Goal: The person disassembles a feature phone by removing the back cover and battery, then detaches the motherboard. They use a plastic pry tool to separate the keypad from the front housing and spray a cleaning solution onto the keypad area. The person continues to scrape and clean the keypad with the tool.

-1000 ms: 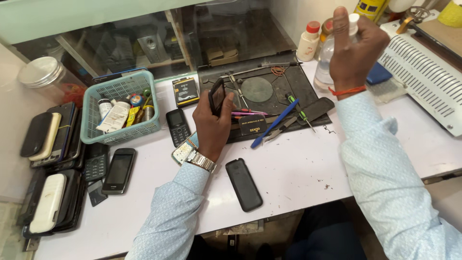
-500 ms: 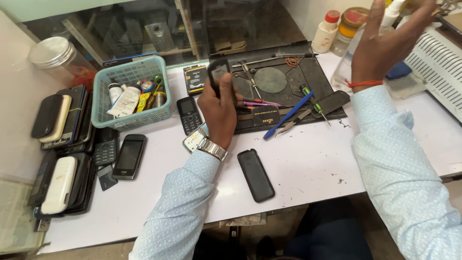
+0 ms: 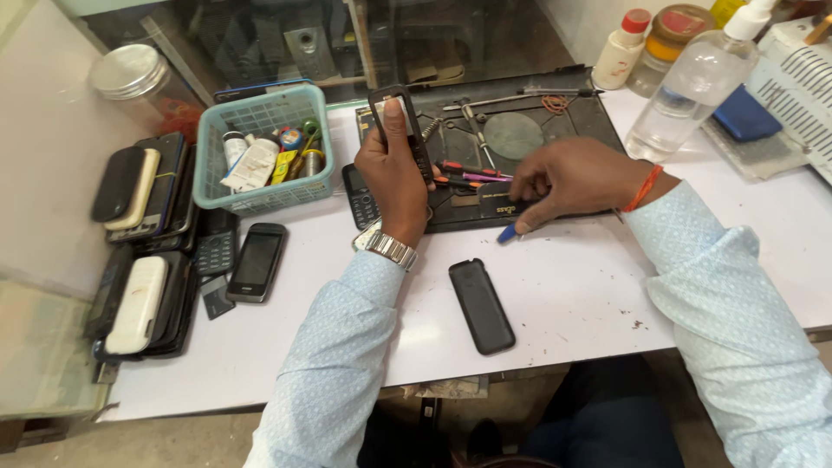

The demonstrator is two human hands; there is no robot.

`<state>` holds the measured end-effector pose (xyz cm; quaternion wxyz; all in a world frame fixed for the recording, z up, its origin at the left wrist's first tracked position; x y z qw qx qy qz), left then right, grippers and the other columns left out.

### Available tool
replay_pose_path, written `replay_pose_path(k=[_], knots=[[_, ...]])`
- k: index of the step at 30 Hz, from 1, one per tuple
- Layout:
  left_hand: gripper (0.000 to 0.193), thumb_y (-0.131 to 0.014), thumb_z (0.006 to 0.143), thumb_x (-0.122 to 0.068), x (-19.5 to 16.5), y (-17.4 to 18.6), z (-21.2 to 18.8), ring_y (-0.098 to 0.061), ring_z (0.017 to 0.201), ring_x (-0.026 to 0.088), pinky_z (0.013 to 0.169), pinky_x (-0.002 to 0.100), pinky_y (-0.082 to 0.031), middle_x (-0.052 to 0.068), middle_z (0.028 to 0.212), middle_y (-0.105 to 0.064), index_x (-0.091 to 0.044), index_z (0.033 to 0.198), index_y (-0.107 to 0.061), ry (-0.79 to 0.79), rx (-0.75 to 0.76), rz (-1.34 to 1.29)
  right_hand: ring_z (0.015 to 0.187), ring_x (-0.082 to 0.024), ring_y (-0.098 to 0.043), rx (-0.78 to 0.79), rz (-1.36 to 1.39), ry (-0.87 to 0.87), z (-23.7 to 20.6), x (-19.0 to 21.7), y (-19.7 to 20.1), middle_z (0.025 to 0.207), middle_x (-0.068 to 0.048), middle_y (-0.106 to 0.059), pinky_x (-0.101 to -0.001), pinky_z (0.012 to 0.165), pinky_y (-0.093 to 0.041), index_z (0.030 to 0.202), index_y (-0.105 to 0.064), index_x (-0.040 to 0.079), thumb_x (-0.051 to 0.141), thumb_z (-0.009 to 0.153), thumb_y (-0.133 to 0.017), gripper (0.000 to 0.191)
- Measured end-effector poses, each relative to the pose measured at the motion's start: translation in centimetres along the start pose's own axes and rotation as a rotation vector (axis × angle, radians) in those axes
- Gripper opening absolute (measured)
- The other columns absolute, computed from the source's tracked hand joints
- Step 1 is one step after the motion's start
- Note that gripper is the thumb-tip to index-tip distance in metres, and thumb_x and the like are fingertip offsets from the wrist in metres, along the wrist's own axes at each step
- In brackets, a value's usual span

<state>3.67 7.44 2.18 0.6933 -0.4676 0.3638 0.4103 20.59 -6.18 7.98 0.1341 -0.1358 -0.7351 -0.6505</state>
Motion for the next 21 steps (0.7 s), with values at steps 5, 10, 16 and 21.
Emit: replay_pose_path(k=[5,10,16,21], knots=[[0.053,-0.069,0.090,-0.057,0.1,-0.3,0.2,-0.046,0.039,0.006,0.029,0.022,-0.035,-0.002,0.064,-0.048,-0.007,0.100,-0.053,0.151,0.038,-0.148,0.073,-0.020,-0.070,0.111,0.052,0.013,0.3,-0.2,-1.0,0.083,-0.003,-0.075,-0.0350,0.065,-0.054,0.089,-0.085,0.009,0.035,0.074,-0.090,0.029],[0.039,-0.070,0.095,-0.035,0.4,-0.8,0.6,-0.044,0.044,0.006,0.031,0.022,-0.031,-0.002,0.076,-0.051,-0.005,0.113,-0.054,0.149,0.194,-0.262,0.075,-0.018,-0.068,0.103,0.043,0.085,0.5,-1.3,-1.4,0.085,-0.003,-0.073,-0.0339,0.067,-0.054,0.094,-0.083,0.011,0.028,0.074,-0.087,0.027],[0.058,-0.033,0.113,-0.045,1.0,-1.4,-0.1,-0.061,0.073,0.010,0.057,0.024,-0.054,0.001,0.098,-0.059,-0.007,0.155,-0.045,0.255,0.495,-0.494,0.072,-0.014,-0.071,-0.065,0.361,0.139,0.3,-1.9,-0.5,0.080,-0.005,-0.075,-0.0287,0.067,-0.057,0.100,-0.076,0.008,0.023,0.088,-0.073,0.019],[0.066,-0.018,0.111,-0.054,0.9,-2.4,-1.0,-0.067,0.081,0.013,0.067,0.028,-0.064,0.007,0.111,-0.065,-0.012,0.158,-0.038,0.296,0.595,-0.480,0.077,-0.017,-0.066,-0.805,0.210,0.234,-1.0,-0.5,1.0,0.091,-0.008,-0.071,-0.0306,0.069,-0.050,0.115,-0.075,0.003,0.015,0.104,-0.074,0.016]])
Point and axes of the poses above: each hand's wrist, its own z-axis towards the middle knuckle, its own y-axis out of the back of the hand, x = y × z, the point moved 4 cm from there along z, towards the middle knuckle
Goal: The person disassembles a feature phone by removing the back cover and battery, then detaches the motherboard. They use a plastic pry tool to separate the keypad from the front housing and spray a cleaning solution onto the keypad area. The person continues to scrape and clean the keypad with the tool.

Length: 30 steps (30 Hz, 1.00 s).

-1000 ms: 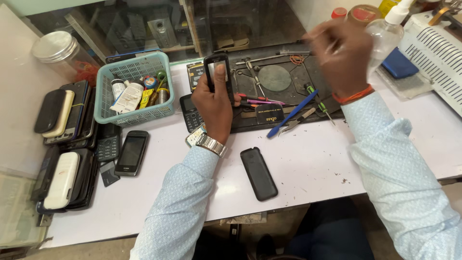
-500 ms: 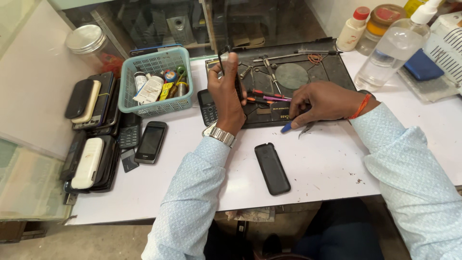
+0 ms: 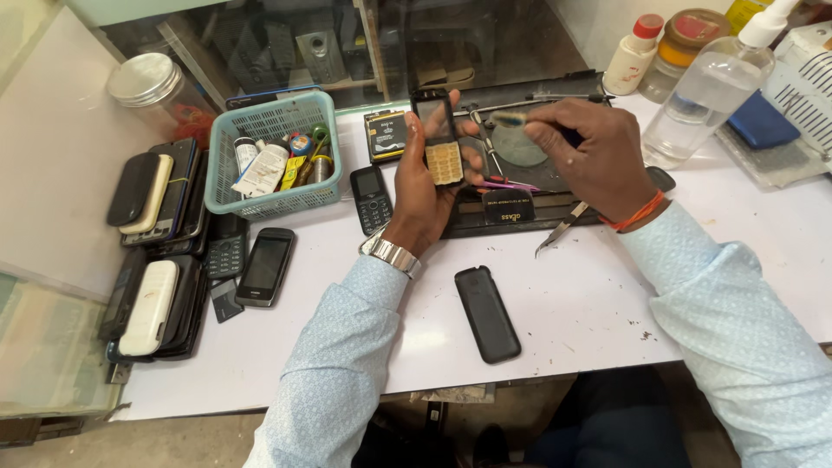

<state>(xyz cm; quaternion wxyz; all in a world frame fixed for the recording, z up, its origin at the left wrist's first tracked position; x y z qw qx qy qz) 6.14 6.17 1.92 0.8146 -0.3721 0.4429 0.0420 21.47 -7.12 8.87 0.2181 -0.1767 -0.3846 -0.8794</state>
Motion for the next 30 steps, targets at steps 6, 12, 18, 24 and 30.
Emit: replay_pose_path(k=[6,12,18,24,30], knots=[[0.064,-0.021,0.110,-0.052,0.8,-0.8,-0.5,-0.069,0.112,0.021,0.075,0.029,-0.066,0.013,0.136,-0.061,-0.014,0.160,-0.032,0.091,-0.080,-0.003,0.086,-0.022,-0.068,-0.141,-0.081,0.291,-0.7,2.4,-0.5,0.101,-0.008,-0.073,-0.0318,0.077,-0.053,0.119,-0.074,0.005,0.005,0.103,-0.076,0.016],[0.061,-0.022,0.111,-0.050,0.6,-1.7,-0.6,-0.062,0.126,0.023,0.077,0.030,-0.065,0.016,0.154,-0.052,-0.015,0.161,-0.027,0.079,-0.027,-0.067,0.088,-0.021,-0.071,-0.143,-0.041,0.224,-0.8,2.8,-2.0,0.104,-0.009,-0.074,-0.0316,0.074,-0.055,0.118,-0.073,0.007,0.003,0.098,-0.077,0.021],[0.061,-0.018,0.109,-0.050,0.9,-1.8,-0.7,-0.059,0.129,0.027,0.081,0.033,-0.067,0.012,0.156,-0.049,-0.017,0.160,-0.026,0.121,-0.037,-0.031,0.090,-0.021,-0.071,-0.071,-0.002,0.208,-1.0,2.9,-3.1,0.104,-0.010,-0.071,-0.0313,0.075,-0.056,0.118,-0.074,0.007,0.000,0.097,-0.074,0.022],[0.067,-0.013,0.108,-0.055,1.6,-2.2,-0.6,-0.053,0.140,0.026,0.077,0.036,-0.068,0.011,0.161,-0.043,-0.017,0.163,-0.024,0.107,0.128,0.020,0.086,-0.017,-0.073,-0.171,0.013,0.081,-1.0,1.8,-3.1,0.103,-0.007,-0.071,-0.0291,0.071,-0.057,0.115,-0.077,0.006,-0.001,0.098,-0.075,0.018],[0.067,-0.015,0.110,-0.053,1.2,-1.9,-0.7,-0.052,0.140,0.028,0.076,0.034,-0.067,0.008,0.165,-0.040,-0.014,0.163,-0.026,0.102,0.118,0.058,0.093,-0.020,-0.071,-0.147,0.024,0.188,-1.3,2.0,-3.1,0.103,-0.009,-0.068,-0.0310,0.078,-0.058,0.111,-0.075,0.003,-0.003,0.093,-0.077,0.019]])
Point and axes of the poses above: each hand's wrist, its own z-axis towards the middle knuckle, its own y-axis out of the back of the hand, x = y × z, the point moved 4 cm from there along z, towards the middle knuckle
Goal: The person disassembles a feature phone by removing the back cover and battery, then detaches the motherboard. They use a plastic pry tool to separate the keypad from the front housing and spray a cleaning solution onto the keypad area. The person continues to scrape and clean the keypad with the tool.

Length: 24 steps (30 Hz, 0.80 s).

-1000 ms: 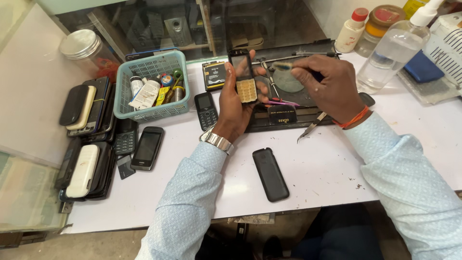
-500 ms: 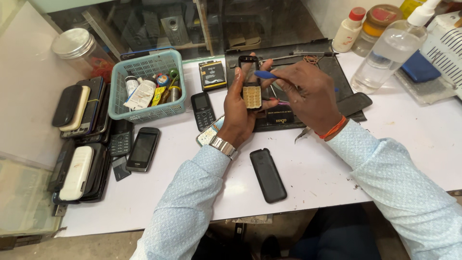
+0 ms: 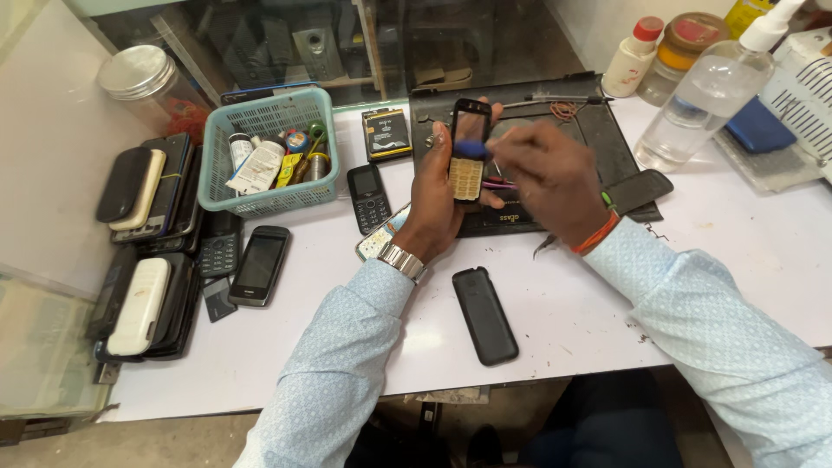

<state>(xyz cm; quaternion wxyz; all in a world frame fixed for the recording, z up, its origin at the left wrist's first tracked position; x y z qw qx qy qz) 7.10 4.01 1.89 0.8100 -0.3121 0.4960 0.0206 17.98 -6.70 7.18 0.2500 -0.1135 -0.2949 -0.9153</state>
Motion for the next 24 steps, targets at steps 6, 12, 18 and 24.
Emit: replay_pose_path(k=[6,12,18,24], knots=[[0.065,-0.018,0.112,-0.050,0.2,-0.2,0.1,-0.057,0.134,0.023,0.076,0.034,-0.067,0.009,0.162,-0.044,-0.010,0.160,-0.034,-0.001,0.011,-0.058,0.089,-0.023,-0.069,-0.026,-0.074,0.028,-0.4,-0.6,0.0,0.098,-0.008,-0.066,-0.0330,0.076,-0.055,0.104,-0.078,0.007,-0.003,0.089,-0.078,0.017],[0.066,-0.020,0.115,-0.053,1.0,0.5,0.1,-0.061,0.108,0.019,0.073,0.035,-0.067,0.012,0.148,-0.056,-0.010,0.159,-0.043,0.046,0.004,-0.063,0.085,-0.023,-0.066,-0.062,-0.063,0.048,-0.3,-1.1,0.0,0.093,-0.007,-0.068,-0.0350,0.075,-0.052,0.098,-0.075,0.009,0.000,0.093,-0.080,0.011],[0.068,-0.020,0.112,-0.057,1.1,0.7,0.0,-0.060,0.110,0.015,0.070,0.032,-0.066,0.007,0.155,-0.051,-0.012,0.157,-0.043,0.041,0.012,-0.039,0.080,-0.023,-0.064,-0.043,-0.078,-0.031,-0.1,-0.6,0.1,0.088,-0.010,-0.063,-0.0346,0.070,-0.050,0.096,-0.074,0.006,0.000,0.092,-0.080,0.009],[0.071,-0.017,0.108,-0.057,1.0,0.5,0.2,-0.062,0.126,0.016,0.066,0.029,-0.065,0.008,0.159,-0.046,-0.011,0.158,-0.035,0.057,0.000,-0.062,0.076,-0.017,-0.067,-0.035,0.009,-0.135,-0.1,0.1,0.0,0.089,-0.008,-0.065,-0.0309,0.065,-0.050,0.102,-0.074,0.004,0.000,0.094,-0.078,0.009]])
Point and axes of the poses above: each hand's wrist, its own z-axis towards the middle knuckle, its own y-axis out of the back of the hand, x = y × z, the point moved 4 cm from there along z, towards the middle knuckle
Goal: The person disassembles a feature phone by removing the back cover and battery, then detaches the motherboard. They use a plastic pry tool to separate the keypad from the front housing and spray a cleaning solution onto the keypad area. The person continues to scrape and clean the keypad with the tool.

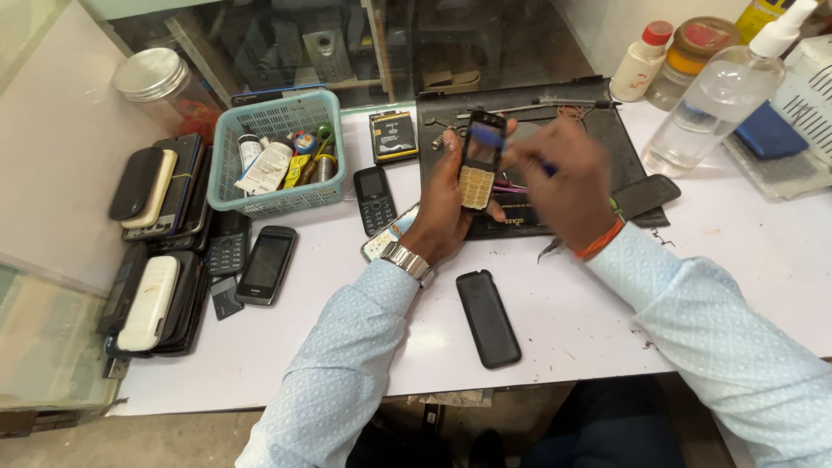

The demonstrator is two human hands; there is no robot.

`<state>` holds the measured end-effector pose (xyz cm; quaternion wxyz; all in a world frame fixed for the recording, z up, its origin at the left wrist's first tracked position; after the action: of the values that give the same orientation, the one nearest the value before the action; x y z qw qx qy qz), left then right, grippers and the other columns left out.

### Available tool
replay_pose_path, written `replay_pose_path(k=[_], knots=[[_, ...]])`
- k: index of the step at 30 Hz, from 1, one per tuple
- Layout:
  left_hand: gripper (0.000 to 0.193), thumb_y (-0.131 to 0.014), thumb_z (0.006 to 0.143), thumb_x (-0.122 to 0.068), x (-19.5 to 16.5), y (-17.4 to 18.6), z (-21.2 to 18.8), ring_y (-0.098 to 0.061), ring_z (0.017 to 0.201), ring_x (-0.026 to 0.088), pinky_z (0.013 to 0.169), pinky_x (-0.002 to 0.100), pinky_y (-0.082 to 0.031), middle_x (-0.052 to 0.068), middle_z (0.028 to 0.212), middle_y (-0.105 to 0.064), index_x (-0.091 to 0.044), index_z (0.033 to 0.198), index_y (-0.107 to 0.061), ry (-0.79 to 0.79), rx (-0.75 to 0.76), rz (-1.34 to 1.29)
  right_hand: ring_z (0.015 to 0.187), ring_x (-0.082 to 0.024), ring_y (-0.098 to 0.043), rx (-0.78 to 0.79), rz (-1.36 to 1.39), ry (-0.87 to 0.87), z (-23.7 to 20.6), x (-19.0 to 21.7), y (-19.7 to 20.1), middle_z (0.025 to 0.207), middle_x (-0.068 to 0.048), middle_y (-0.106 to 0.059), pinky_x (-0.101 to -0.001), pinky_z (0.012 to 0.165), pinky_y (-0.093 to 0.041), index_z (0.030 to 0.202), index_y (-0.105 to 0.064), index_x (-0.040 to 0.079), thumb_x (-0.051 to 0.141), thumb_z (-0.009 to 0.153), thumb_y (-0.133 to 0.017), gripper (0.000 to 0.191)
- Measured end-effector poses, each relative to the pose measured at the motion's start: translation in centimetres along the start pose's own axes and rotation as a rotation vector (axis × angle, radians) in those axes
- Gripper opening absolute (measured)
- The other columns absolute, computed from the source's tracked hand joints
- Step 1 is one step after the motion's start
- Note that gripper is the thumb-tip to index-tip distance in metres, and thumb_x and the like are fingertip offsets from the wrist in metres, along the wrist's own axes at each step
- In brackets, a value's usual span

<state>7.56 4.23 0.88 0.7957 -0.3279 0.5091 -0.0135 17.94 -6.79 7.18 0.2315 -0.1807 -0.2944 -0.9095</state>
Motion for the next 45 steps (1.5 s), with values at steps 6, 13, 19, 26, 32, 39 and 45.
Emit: replay_pose_path(k=[6,13,19,26,32,39,45], knots=[[0.071,-0.013,0.110,-0.058,-0.8,0.1,-0.1,-0.059,0.131,0.030,0.067,0.028,-0.065,0.017,0.160,-0.049,-0.014,0.165,-0.024,-0.081,-0.002,0.032,0.076,-0.016,-0.064,0.038,0.000,0.090,0.1,-0.1,0.1,0.089,-0.008,-0.066,-0.0293,0.065,-0.050,0.102,-0.075,0.002,0.002,0.091,-0.082,0.013],[0.073,-0.011,0.104,-0.063,-1.1,-0.2,0.0,-0.057,0.137,0.034,0.065,0.029,-0.066,0.020,0.156,-0.048,-0.026,0.166,-0.009,-0.139,-0.015,0.118,0.076,-0.014,-0.063,0.017,-0.038,0.084,-0.1,-0.7,0.3,0.090,-0.007,-0.067,-0.0275,0.065,-0.050,0.101,-0.076,0.002,0.003,0.094,-0.082,0.009],[0.082,-0.016,0.100,-0.071,-1.5,-0.4,0.1,-0.057,0.135,0.036,0.067,0.030,-0.067,0.021,0.157,-0.048,-0.024,0.167,-0.010,-0.158,0.005,0.151,0.077,-0.015,-0.064,0.016,-0.018,0.075,-0.1,-0.4,0.4,0.091,-0.008,-0.068,-0.0285,0.066,-0.051,0.100,-0.074,0.002,0.002,0.094,-0.081,0.009],[0.098,-0.022,0.093,-0.081,-1.1,-0.4,0.2,-0.058,0.134,0.034,0.070,0.033,-0.068,0.020,0.161,-0.045,-0.019,0.167,-0.012,-0.150,0.045,0.235,0.080,-0.020,-0.067,0.030,-0.038,0.164,0.0,-0.5,0.5,0.092,-0.010,-0.068,-0.0331,0.068,-0.052,0.099,-0.072,0.004,0.000,0.091,-0.080,0.012],[0.097,-0.024,0.092,-0.081,-1.1,-0.2,0.1,-0.051,0.143,0.031,0.075,0.036,-0.068,0.017,0.161,-0.043,-0.019,0.166,-0.016,-0.128,0.039,0.231,0.075,-0.020,-0.064,0.044,-0.050,0.144,-0.3,-0.8,0.3,0.088,-0.010,-0.061,-0.0327,0.066,-0.050,0.096,-0.072,0.003,0.001,0.089,-0.081,0.012],[0.092,-0.023,0.094,-0.078,-0.8,-0.1,0.1,-0.047,0.147,0.031,0.082,0.037,-0.068,0.017,0.163,-0.042,-0.019,0.165,-0.018,-0.107,0.015,0.236,0.076,-0.019,-0.061,0.006,-0.071,0.110,-0.3,-1.0,0.4,0.090,-0.008,-0.061,-0.0331,0.066,-0.048,0.098,-0.073,0.003,0.001,0.094,-0.080,0.009],[0.090,-0.022,0.096,-0.076,-0.6,0.2,0.1,-0.046,0.148,0.032,0.081,0.037,-0.068,0.017,0.163,-0.042,-0.019,0.165,-0.017,-0.090,0.017,0.230,0.075,-0.020,-0.059,-0.013,-0.053,0.097,-0.2,-0.6,0.3,0.087,-0.008,-0.061,-0.0336,0.065,-0.046,0.099,-0.073,0.004,0.001,0.094,-0.081,0.010]])
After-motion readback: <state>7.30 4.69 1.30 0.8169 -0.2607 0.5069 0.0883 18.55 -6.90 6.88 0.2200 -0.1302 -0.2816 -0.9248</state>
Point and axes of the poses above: each hand's wrist, its own z-axis towards the middle knuckle, its own y-axis out of the back of the hand, x = y × z, the point moved 4 cm from there along z, towards the middle knuckle
